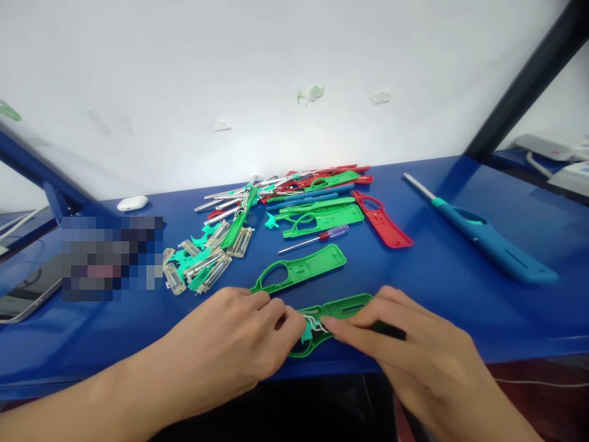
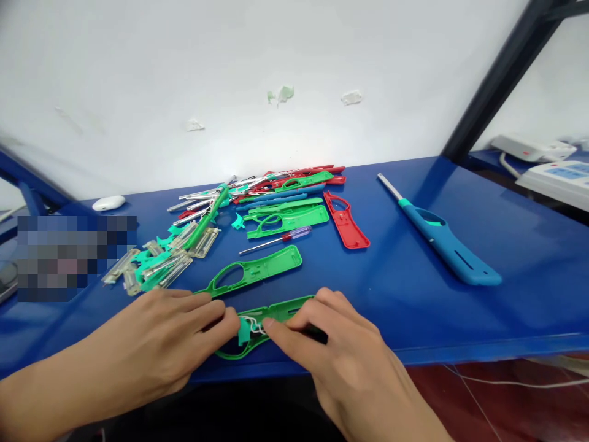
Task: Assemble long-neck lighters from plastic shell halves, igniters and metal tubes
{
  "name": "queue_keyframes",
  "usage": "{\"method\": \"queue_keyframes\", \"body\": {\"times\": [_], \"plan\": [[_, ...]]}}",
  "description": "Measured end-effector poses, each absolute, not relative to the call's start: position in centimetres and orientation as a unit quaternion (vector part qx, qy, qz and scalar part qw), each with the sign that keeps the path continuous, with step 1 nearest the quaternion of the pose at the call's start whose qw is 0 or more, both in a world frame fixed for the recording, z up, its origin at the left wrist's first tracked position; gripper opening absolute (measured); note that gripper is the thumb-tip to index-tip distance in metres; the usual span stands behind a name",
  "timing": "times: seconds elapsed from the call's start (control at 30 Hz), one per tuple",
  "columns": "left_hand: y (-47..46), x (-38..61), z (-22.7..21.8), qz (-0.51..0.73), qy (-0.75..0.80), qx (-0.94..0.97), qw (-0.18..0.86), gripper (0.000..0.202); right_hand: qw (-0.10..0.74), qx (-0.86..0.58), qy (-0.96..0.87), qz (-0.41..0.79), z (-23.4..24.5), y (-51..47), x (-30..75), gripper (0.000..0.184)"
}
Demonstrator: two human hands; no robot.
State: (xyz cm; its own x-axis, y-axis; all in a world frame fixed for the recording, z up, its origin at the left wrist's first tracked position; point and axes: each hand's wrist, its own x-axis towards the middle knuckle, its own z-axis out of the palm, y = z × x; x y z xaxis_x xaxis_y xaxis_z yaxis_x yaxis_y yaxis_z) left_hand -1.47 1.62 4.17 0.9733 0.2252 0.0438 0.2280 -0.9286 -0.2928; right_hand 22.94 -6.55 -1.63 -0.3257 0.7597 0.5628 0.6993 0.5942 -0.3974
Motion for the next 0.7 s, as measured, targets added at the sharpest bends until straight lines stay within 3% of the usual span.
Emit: {"method": "queue_keyframes", "body": {"times": [0.13,0.27,0.4,0.5,0.7], "plan": [[1.4,-1.9,4.0,-0.023,-0.144,-0.978,0.15,0.033,0.372,-0.449,-0.812,0.038,-1.5,-6.6,23.0,0.048],[1.6,-2.6,4.2,-0.078,-0.161,-0.977,0.115,0.019,0.365,-0.448,-0.816,0.028,-1.6,-6.6,23.1,0.049],[1.4,-4.0,4.7,-0.15,-0.208,-0.964,0.071,0.027,0.369,-0.446,-0.815,0.027,-1.6,-6.5,23.1,0.044],[0.9,-5.7,4.6,-0.192,-0.274,-0.941,0.042,0.018,0.371,-0.444,-0.816,0.013,-1.5,-6.3,23.0,0.039],[-0.5,-7.3,3.1,-0.211,-0.321,-0.922,-0.044,0.023,0.382,-0.433,-0.816,0.011,-1.2,-6.2,23.0,0.034]]}}
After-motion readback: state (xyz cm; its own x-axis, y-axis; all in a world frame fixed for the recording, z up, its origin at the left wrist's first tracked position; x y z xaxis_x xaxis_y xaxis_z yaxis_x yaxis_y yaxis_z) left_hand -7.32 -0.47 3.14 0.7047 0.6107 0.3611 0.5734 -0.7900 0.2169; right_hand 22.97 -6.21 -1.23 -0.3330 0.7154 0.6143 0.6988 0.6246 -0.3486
